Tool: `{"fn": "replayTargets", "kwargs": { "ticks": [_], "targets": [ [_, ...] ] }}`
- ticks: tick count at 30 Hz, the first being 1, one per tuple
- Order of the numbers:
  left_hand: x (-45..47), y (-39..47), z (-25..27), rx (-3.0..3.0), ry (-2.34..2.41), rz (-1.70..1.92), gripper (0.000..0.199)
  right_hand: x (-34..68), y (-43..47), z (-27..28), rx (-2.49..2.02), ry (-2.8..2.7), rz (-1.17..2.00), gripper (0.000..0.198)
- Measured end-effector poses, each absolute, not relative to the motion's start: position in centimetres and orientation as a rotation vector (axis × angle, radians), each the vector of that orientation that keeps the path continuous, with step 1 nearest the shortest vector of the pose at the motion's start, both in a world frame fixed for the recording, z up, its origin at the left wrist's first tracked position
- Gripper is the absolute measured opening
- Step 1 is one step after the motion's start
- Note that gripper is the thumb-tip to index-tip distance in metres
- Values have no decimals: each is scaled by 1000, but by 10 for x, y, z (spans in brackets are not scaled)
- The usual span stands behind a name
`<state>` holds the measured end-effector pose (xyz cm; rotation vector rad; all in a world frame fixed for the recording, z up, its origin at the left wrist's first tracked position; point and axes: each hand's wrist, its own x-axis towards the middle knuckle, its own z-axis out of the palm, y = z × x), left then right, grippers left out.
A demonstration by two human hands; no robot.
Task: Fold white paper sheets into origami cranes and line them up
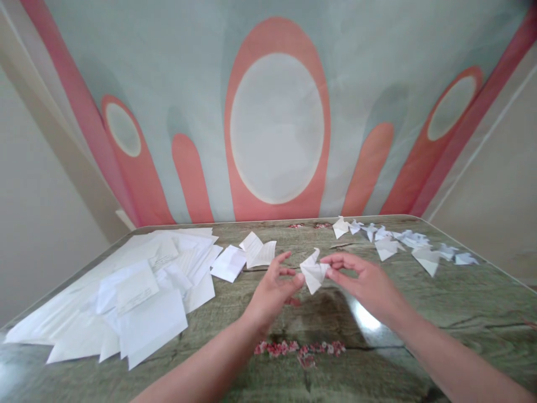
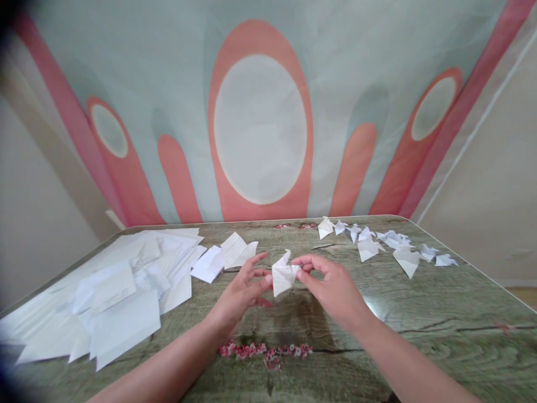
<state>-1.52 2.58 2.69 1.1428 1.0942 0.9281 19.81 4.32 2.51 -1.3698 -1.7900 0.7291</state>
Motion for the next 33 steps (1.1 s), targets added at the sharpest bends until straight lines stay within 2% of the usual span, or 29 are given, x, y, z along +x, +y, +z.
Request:
{"fn": "replayTargets", "kwargs": {
  "ticks": [4,7,9,15,21,27,33],
  "targets": [
    [-24,32,28,888,944,798,69,180,20,25,-1332,-1840,731,19],
    [-25,32,25,910,959,754,48,177,15,20,-1296,-1855,786,18],
    [-24,30,22,943,943,702,41,174,12,18,-1269,-1860,822,19],
    [-21,30,14,959,912,680,47,171,10,11,-1239,-1898,674,22],
    [-22,28,13,1042,886,618,40,176,12,12,-1098,-1948,617,15],
    [-28,30,15,1190,865,547,35,177,11,19,-1234,-1817,931,16],
    [-21,29,10,1250,1058,677,36,173,15,12,-1152,-1510,1315,35]
  ]
}}
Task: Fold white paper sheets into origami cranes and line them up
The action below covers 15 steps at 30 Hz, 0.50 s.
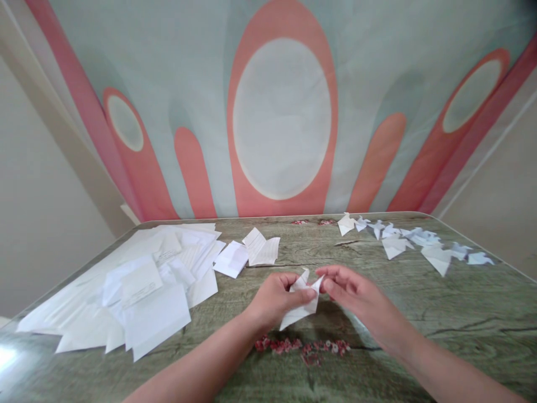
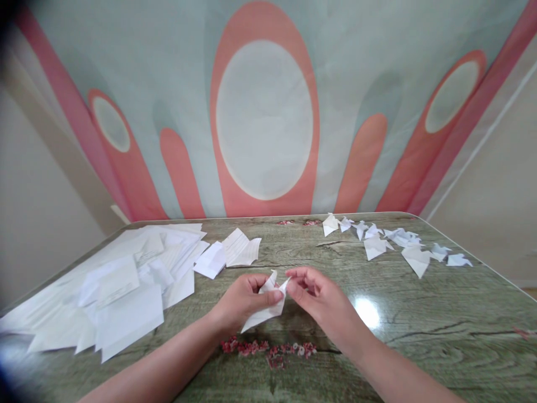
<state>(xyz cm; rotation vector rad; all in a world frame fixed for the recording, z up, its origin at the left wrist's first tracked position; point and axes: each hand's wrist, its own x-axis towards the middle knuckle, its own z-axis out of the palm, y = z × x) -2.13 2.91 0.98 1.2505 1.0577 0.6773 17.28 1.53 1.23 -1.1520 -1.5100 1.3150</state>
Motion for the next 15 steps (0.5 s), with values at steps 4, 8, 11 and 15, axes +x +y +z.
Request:
{"fn": "replayTargets", "kwargs": {
  "ticks": [4,8,11,15],
  "targets": [
    [-13,24,12,1480,1210,779,32,168,16,5,-1250,-1597,1278,30],
    [-9,20,16,1631,1289,794,31,169,17,4,-1296,-1577,1229,26],
    [-8,19,15,1633,1308,759,29,177,22,6,-1300,-1526,1228,27],
    [-9,21,7,1571,1317,741,28,191,33,10,-1278,-1341,1112,30]
  ]
}}
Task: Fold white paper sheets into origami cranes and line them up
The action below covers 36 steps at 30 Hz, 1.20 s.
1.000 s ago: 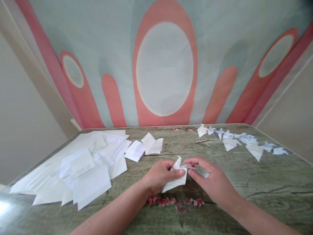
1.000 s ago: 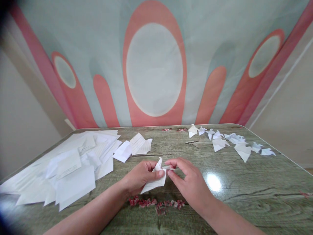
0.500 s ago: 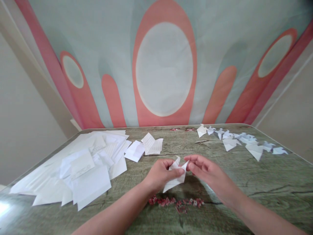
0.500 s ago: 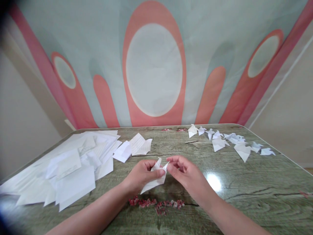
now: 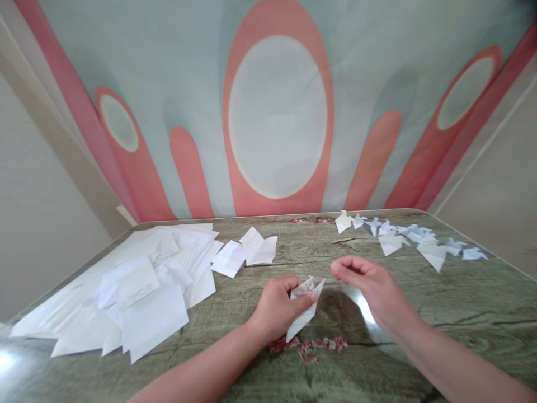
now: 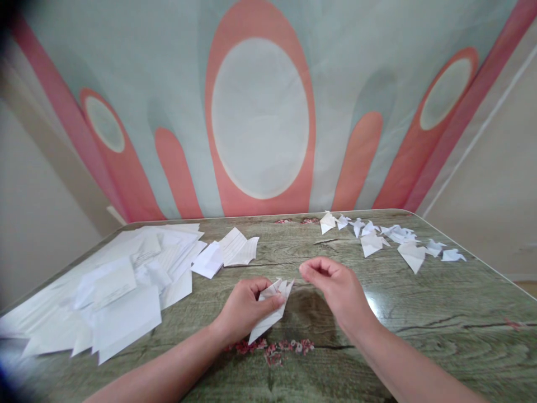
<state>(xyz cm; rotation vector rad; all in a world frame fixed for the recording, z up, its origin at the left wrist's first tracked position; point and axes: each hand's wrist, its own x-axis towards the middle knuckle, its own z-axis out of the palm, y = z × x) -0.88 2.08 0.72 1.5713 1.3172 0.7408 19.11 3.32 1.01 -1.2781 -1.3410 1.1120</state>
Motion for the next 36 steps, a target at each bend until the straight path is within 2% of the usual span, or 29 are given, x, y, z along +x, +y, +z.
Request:
{"fn": "replayTargets", "kwargs": {
  "ticks": [5,8,13,19,22,27,30,31,36],
  "targets": [
    [-8,24,-1,1547,1295,848,31,187,32,8,-1297,-1589,1155,35],
    [-7,23,1,1634,1314,841,35,176,25,6,-1331,-1750,1102,23],
    [-4,22,8,1678,1319,806,33,175,22,11,-1377,-1702,999,22],
    [-5,22,0,1554,1315,840,29,184,29,14,-1389,-1637,999,30],
    [-4,23,-4,1570,1322,912,29,177,25,11,-1318,-1786,977,22],
    [-1,26,-13,1517,1209,966,17,178,29,6,-1299,-1852,709,18],
    [-4,32,-18,1433,1151,992,41,209,54,0,-1371,-1855,358,19],
    [-6,34,-20,1431,1153,976,42,223,66,-2,-1459,-1795,225,21],
    [-11,42,-24,1540,1178,847,23,288,117,-22,-1721,-1606,21,29]
  ]
}}
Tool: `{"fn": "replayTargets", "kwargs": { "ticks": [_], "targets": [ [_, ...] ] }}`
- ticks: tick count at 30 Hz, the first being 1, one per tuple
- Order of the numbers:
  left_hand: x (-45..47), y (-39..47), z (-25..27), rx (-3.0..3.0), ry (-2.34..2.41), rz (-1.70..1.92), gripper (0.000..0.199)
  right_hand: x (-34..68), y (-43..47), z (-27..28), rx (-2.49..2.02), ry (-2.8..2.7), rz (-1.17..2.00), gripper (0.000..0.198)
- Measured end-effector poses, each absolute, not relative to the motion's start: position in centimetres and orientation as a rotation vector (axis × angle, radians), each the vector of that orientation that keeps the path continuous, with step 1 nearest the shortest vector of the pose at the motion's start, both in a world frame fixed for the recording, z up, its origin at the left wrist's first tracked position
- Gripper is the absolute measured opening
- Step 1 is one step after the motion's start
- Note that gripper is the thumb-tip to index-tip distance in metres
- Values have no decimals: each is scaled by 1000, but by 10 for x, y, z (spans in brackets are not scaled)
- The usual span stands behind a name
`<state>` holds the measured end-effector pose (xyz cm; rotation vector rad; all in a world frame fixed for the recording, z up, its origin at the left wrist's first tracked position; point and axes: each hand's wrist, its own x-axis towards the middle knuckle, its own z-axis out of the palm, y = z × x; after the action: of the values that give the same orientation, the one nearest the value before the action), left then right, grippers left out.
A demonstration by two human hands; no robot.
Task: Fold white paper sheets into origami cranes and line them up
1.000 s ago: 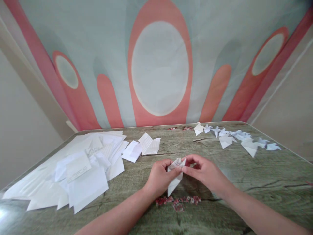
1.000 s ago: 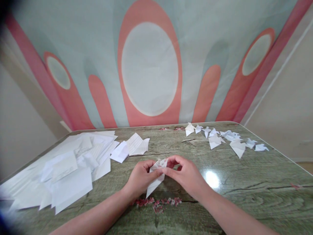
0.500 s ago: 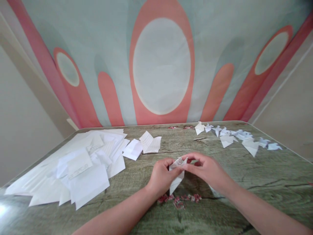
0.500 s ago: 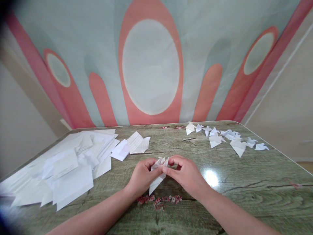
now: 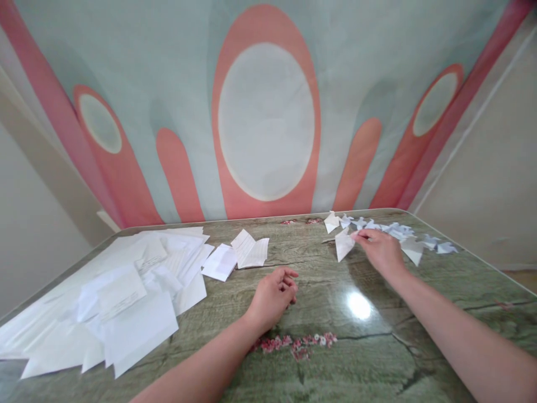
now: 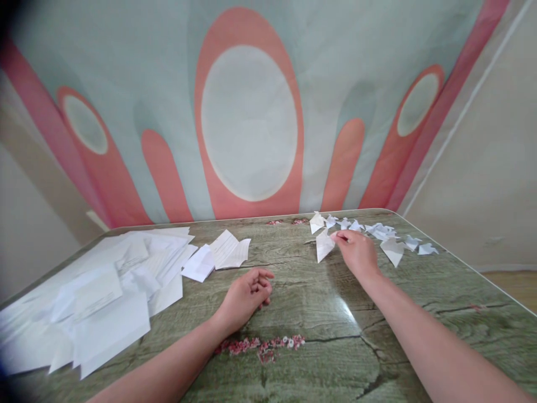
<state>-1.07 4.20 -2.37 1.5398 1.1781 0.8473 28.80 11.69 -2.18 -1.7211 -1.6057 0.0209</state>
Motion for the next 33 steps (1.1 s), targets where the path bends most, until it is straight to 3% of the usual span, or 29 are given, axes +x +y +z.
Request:
{"fn": "replayTargets", "kwargs": {
  "ticks": [10,21,33],
  "targets": [
    [-11,40,-18,1741,1226,761,17,302,140,-50,-1870,-1802,25,23],
    [-12,38,-15,1839,1234,728,17,322,148,-63,-2000,-1690,-169,20],
    [-12,38,-15,1864,1233,722,15,320,141,-59,-1981,-1634,-122,18]
  ]
}}
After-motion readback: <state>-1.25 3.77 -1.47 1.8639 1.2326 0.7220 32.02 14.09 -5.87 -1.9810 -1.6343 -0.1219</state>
